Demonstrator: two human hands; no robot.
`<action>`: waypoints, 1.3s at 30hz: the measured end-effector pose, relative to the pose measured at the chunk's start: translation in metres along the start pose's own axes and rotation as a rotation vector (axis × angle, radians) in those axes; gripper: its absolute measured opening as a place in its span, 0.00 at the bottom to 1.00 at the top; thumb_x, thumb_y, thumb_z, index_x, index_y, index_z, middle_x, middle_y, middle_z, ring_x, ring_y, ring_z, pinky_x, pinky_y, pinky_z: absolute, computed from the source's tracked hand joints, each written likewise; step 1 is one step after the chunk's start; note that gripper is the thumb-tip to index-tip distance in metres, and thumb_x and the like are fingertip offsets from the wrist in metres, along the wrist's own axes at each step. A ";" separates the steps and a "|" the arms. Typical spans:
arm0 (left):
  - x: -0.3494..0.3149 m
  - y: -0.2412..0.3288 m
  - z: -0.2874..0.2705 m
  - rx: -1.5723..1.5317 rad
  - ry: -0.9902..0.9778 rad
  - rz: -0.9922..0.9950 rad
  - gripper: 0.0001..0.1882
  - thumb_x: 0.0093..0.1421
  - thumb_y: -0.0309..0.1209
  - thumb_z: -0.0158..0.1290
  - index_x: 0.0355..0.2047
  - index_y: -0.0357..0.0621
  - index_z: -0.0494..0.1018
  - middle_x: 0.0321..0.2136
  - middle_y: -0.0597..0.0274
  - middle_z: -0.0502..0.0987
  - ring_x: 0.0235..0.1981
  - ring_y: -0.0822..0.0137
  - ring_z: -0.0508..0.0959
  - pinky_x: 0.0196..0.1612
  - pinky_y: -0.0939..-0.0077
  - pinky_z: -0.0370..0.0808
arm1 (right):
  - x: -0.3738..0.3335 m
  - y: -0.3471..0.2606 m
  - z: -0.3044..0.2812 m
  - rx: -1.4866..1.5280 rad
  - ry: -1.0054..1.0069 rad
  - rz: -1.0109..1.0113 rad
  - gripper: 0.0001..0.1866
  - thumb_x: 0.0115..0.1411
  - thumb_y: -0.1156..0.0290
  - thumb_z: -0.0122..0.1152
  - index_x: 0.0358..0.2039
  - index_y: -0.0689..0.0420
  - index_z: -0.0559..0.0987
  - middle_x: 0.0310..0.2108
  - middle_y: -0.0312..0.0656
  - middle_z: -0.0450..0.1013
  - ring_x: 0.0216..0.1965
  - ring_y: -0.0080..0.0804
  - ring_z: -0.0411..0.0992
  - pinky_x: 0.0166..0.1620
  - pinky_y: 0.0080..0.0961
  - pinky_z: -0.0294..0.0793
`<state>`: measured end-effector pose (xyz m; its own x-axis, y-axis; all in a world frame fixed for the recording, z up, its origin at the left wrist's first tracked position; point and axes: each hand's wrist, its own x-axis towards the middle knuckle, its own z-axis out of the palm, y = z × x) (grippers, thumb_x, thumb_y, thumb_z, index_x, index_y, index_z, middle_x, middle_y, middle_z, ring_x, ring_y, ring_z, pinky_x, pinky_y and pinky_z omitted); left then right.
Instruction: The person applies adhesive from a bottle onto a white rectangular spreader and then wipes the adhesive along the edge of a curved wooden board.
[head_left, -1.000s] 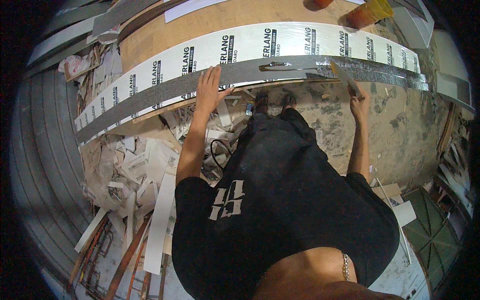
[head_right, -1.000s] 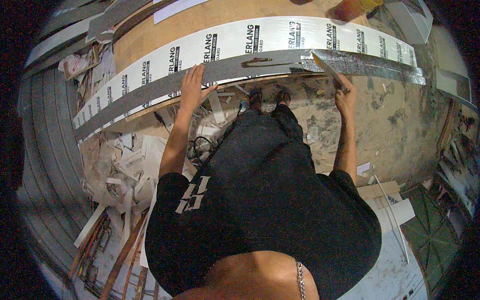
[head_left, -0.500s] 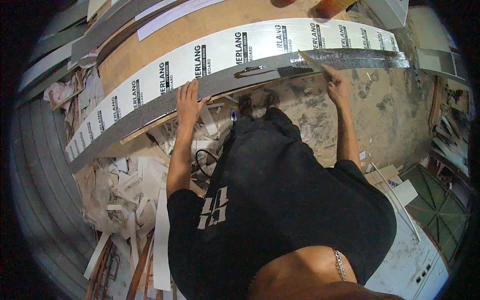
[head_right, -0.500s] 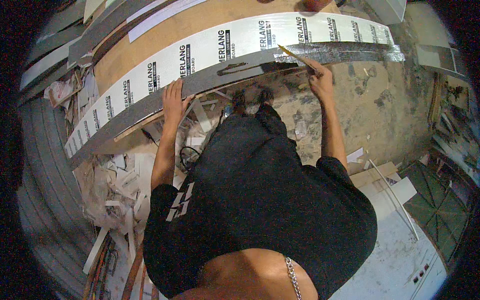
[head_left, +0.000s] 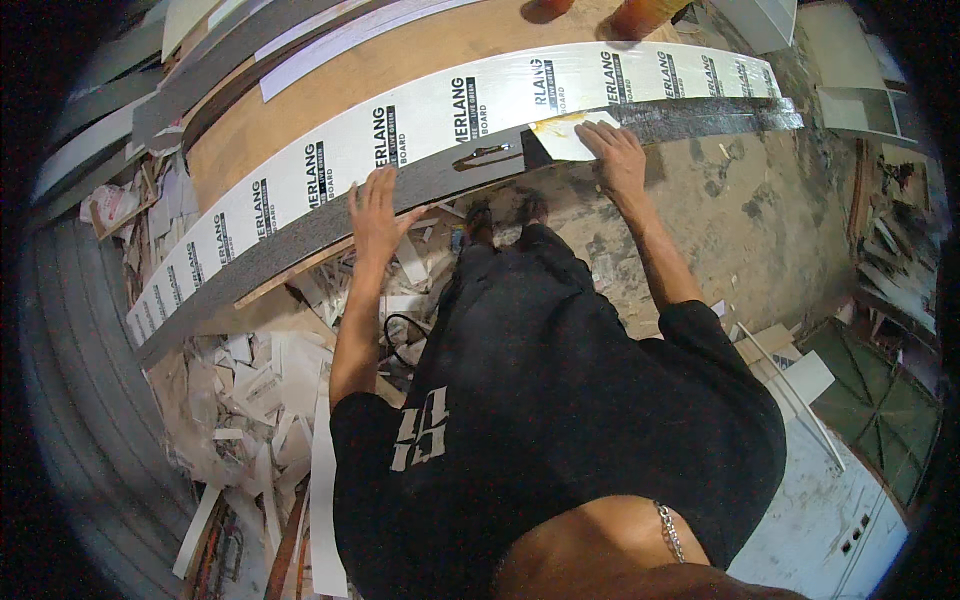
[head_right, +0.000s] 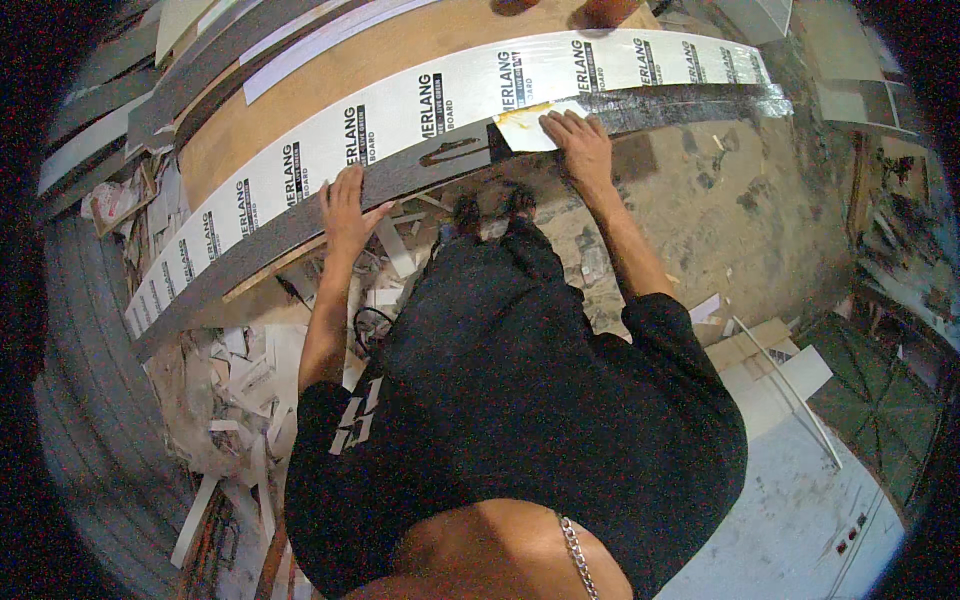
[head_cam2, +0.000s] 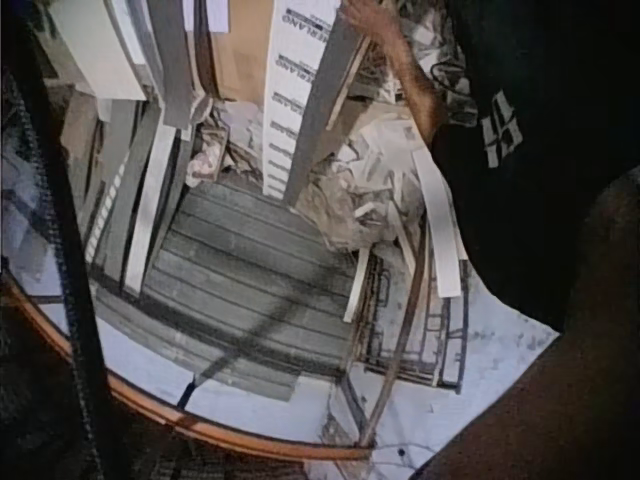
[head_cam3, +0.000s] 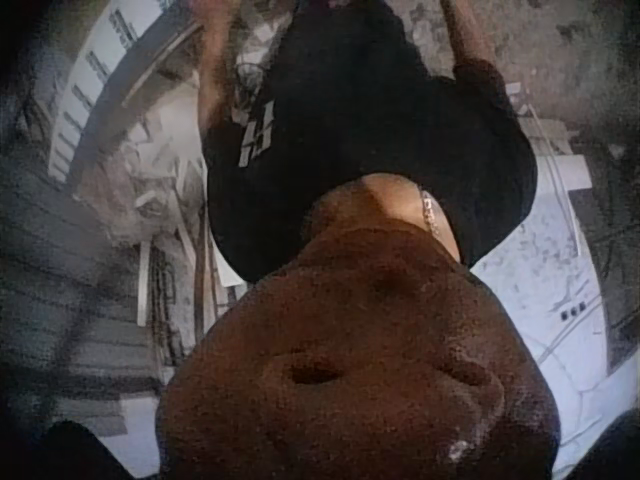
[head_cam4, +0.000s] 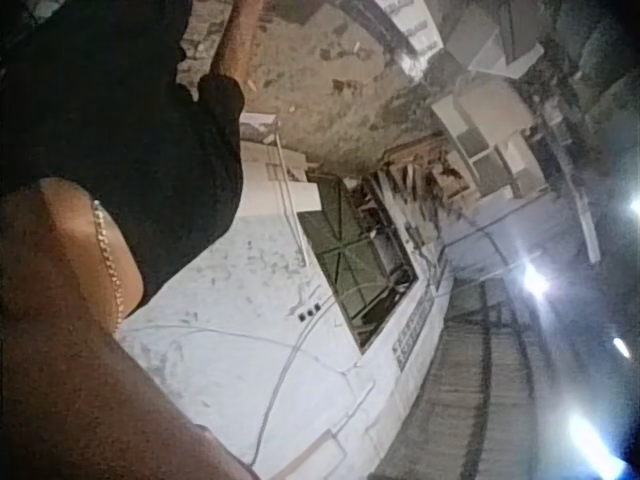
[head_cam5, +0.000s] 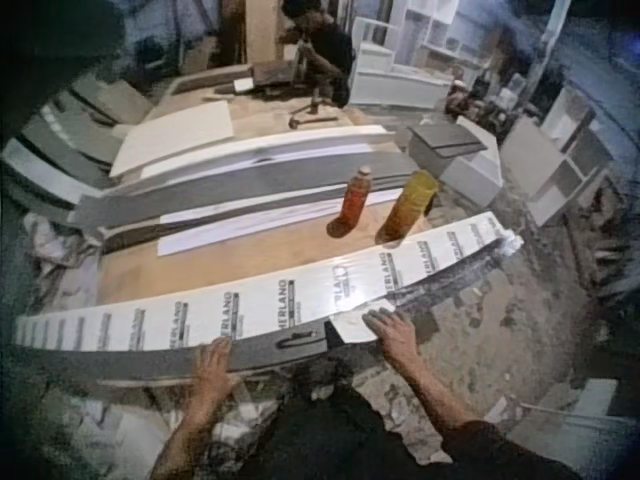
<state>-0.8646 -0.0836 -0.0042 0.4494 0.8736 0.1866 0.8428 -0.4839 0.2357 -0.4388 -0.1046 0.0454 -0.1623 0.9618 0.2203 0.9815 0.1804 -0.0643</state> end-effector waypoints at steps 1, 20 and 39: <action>0.010 0.013 0.000 -0.036 0.011 0.025 0.45 0.55 0.57 0.59 0.65 0.42 0.61 0.62 0.55 0.68 0.64 0.57 0.65 0.67 0.50 0.55 | -0.002 0.002 0.006 0.003 0.003 -0.002 0.20 0.62 0.68 0.48 0.54 0.44 0.78 0.54 0.31 0.76 0.58 0.32 0.71 0.61 0.40 0.65; 0.099 0.124 0.053 -0.079 -0.061 0.153 0.52 0.57 0.55 0.58 0.71 0.41 0.47 0.54 0.50 0.74 0.59 0.56 0.71 0.65 0.47 0.60 | -0.009 0.010 0.024 -0.036 -0.011 -0.018 0.20 0.62 0.68 0.51 0.54 0.45 0.77 0.56 0.33 0.75 0.59 0.37 0.70 0.63 0.45 0.62; 0.098 0.135 0.046 -0.037 -0.145 0.104 0.51 0.57 0.56 0.58 0.70 0.39 0.51 0.54 0.49 0.75 0.62 0.57 0.68 0.68 0.45 0.54 | 0.002 0.033 0.007 -0.057 -0.004 0.217 0.18 0.55 0.75 0.54 0.46 0.47 0.81 0.45 0.36 0.79 0.50 0.36 0.75 0.52 0.39 0.70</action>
<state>-0.6931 -0.0605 0.0017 0.5736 0.8159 0.0728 0.7794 -0.5710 0.2581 -0.4079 -0.0952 0.0370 0.0529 0.9778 0.2029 0.9976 -0.0426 -0.0551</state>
